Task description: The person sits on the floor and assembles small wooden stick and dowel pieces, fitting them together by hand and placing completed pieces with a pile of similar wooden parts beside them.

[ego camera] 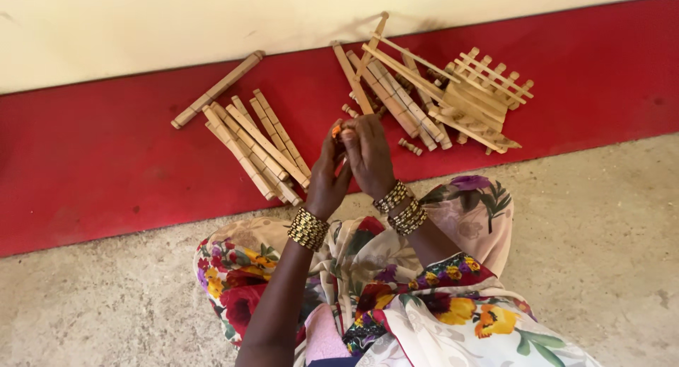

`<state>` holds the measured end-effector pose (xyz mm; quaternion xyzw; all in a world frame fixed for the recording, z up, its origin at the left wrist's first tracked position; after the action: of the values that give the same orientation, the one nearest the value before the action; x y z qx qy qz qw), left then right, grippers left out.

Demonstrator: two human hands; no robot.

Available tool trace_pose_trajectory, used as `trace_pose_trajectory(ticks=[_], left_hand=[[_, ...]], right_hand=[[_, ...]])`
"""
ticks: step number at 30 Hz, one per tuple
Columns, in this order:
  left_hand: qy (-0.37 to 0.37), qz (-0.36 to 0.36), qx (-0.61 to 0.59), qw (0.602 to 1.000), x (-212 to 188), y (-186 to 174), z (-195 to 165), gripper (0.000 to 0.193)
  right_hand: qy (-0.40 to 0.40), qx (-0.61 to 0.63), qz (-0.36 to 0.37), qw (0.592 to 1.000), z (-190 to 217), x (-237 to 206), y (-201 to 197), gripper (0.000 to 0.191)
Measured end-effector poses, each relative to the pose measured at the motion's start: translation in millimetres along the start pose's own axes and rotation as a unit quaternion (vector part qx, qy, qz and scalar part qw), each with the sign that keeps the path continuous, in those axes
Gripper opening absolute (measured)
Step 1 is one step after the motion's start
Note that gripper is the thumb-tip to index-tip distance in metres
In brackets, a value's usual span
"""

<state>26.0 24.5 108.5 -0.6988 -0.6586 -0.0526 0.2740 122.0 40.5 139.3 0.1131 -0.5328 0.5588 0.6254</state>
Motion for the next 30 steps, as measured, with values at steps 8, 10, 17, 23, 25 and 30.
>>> trace_pose_trajectory(ticks=[8,10,17,23,25,30], left_hand=[[-0.096,-0.06,0.019,0.993,17,-12,40,0.067],[-0.045,-0.075,0.037,0.995,16,-14,36,0.054],[-0.019,-0.086,0.058,0.994,6,-14,27,0.03],[-0.09,-0.11,0.036,0.989,6,-28,39,0.037],[-0.1,-0.125,0.035,0.986,7,-33,41,0.037],[-0.085,-0.117,0.074,0.987,9,-38,34,0.035]], right_hand=[[0.005,0.161,-0.104,0.981,-6,3,-24,0.015],[-0.043,0.099,-0.056,0.993,4,8,-20,0.02],[0.091,0.059,0.044,0.993,-21,8,2,0.014],[-0.046,0.028,0.044,0.998,11,13,4,0.021],[-0.147,-0.066,0.029,0.986,33,12,0,0.024],[0.001,0.103,-0.001,0.995,9,5,4,0.017]])
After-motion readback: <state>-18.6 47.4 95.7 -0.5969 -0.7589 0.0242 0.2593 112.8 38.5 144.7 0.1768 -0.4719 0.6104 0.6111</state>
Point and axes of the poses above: each hand's wrist, its own x-axis towards the middle knuckle, its own y-axis out of the palm, z = x × y, the point moved 10 cm from there along x, towards the middle knuckle, and after that the axes turned 13 degrees about -y, right-handed, at the moved point
